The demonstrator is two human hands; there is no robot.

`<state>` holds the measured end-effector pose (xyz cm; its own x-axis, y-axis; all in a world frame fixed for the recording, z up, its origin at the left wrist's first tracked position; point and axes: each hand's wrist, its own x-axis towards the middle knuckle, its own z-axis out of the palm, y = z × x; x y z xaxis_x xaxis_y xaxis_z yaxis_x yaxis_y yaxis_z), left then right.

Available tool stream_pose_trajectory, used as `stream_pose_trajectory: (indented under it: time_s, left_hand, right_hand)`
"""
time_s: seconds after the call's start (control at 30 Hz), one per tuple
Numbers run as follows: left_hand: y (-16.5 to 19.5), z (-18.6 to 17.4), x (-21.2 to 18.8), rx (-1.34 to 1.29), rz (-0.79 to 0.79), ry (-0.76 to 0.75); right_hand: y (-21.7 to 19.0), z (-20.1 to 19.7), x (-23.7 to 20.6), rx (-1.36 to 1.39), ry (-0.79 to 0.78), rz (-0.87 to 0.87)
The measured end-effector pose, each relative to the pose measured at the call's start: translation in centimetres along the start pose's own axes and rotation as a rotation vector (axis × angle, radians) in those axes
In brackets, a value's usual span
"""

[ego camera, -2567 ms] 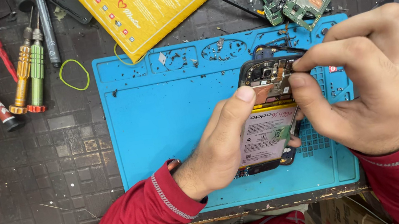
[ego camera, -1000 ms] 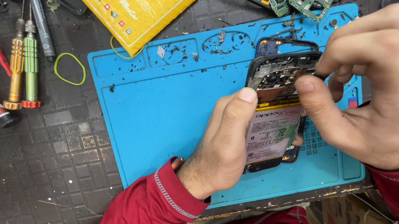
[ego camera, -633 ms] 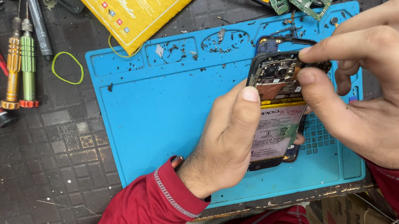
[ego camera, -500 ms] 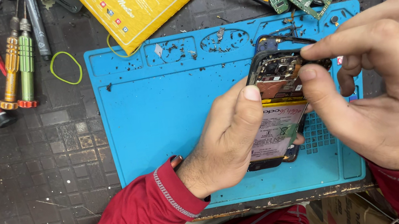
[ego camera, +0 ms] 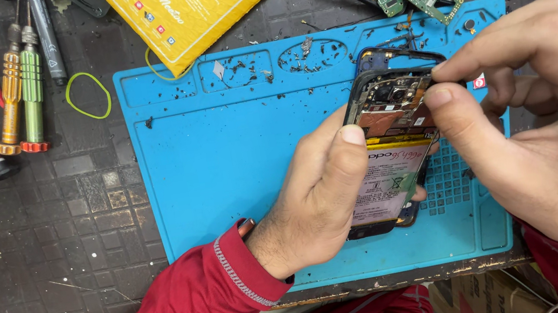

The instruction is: The person pries open the back of a smartphone using a yellow pry tool, working around the exposed battery and internal components. They attach a charging cable to test the phone, then use metal tweezers to work on the internals and finally lift the battery out of the phone body.

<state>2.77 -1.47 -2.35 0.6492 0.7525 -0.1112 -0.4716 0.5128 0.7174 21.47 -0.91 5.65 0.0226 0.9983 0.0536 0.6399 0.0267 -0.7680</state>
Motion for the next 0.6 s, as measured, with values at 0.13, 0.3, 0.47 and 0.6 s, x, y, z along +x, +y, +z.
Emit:
stream_pose_trajectory:
  time_s: [0.13, 0.3, 0.47, 0.6]
  left_hand:
    - [0.14, 0.09, 0.08, 0.047, -0.033, 0.028]
    - [0.15, 0.11, 0.16, 0.067, -0.022, 0.012]
    - [-0.09, 0.1, 0.1, 0.093, -0.008, 0.034]
    - [-0.15, -0.04, 0.02, 0.131, -0.016, 0.043]
  right_hand:
    - [-0.06, 0.09, -0.17, 0.041, 0.012, 0.019]
    - [0.17, 0.29, -0.41, 0.063, 0.02, 0.018]
    - [0.4, 0.48, -0.53, 0.063, 0.041, -0.019]
    - [0.41, 0.49, -0.43, 0.21, 0.01, 0.056]
